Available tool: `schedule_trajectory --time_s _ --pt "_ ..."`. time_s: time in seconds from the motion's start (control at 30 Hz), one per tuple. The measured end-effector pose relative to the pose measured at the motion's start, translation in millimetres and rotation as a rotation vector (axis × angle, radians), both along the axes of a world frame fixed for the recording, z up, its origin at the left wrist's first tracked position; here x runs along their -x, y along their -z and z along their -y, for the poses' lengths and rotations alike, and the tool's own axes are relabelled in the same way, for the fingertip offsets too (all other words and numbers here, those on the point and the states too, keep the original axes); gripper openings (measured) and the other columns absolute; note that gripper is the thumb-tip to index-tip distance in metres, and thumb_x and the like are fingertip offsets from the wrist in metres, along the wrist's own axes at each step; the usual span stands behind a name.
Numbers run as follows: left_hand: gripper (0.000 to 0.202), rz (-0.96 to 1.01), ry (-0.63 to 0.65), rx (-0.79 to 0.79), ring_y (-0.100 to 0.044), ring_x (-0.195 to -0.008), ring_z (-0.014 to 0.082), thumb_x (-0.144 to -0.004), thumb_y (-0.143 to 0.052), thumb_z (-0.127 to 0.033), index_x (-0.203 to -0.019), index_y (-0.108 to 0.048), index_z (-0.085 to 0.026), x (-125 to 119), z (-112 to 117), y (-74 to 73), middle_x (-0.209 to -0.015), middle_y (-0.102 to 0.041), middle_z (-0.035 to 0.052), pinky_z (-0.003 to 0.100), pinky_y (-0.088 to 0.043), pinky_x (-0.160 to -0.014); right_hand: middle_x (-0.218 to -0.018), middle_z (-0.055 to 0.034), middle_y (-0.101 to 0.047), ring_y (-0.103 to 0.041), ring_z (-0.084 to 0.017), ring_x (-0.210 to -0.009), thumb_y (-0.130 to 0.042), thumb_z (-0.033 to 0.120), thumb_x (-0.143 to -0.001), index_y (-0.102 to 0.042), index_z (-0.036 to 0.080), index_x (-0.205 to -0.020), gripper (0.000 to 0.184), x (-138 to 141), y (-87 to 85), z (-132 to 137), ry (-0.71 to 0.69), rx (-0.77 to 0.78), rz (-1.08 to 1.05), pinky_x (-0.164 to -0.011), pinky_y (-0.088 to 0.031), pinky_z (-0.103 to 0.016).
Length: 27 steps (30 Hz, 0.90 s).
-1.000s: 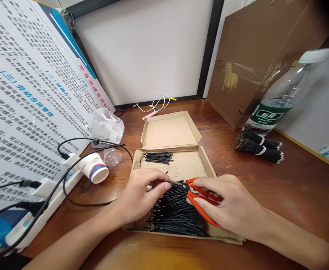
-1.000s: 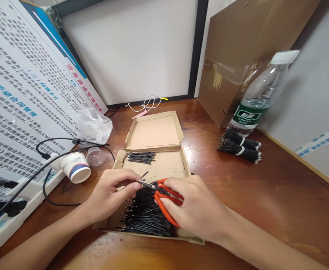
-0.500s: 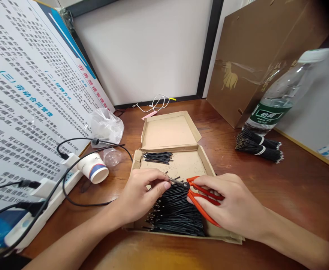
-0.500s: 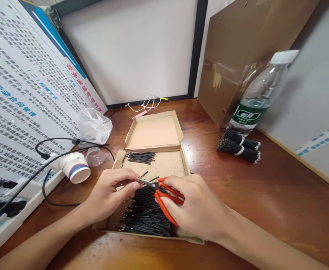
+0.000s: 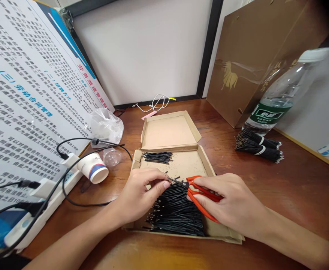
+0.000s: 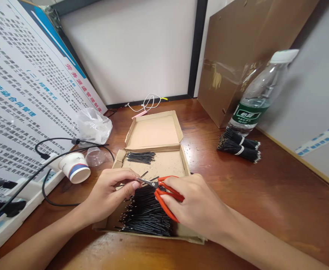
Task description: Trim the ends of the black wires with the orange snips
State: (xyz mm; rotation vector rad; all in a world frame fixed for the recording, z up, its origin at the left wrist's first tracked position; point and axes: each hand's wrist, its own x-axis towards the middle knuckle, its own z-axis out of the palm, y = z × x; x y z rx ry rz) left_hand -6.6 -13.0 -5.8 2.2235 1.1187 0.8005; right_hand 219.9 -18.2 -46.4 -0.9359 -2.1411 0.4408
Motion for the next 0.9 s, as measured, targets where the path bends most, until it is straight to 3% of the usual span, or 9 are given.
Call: schedule_trajectory --time_s 0.9 --pt "0.014 -0.007 0.005 -0.01 -0.063 -0.071 0.0149 -0.091 -0.056 -0.015 -0.087 -0.07 -0.015 -0.4 0.2 -1.5 -0.077 -0.07 0.0034 0.027 -0.048 -0.07 -0.068 -0.0013 -0.07 -0.055 -0.01 -0.048 -0.055 0.019 -0.085 -0.068 0.017 -0.085 0.013 -0.5 -2.5 2.0 0.01 0.0 0.031 -0.049 -0.039 -0.023"
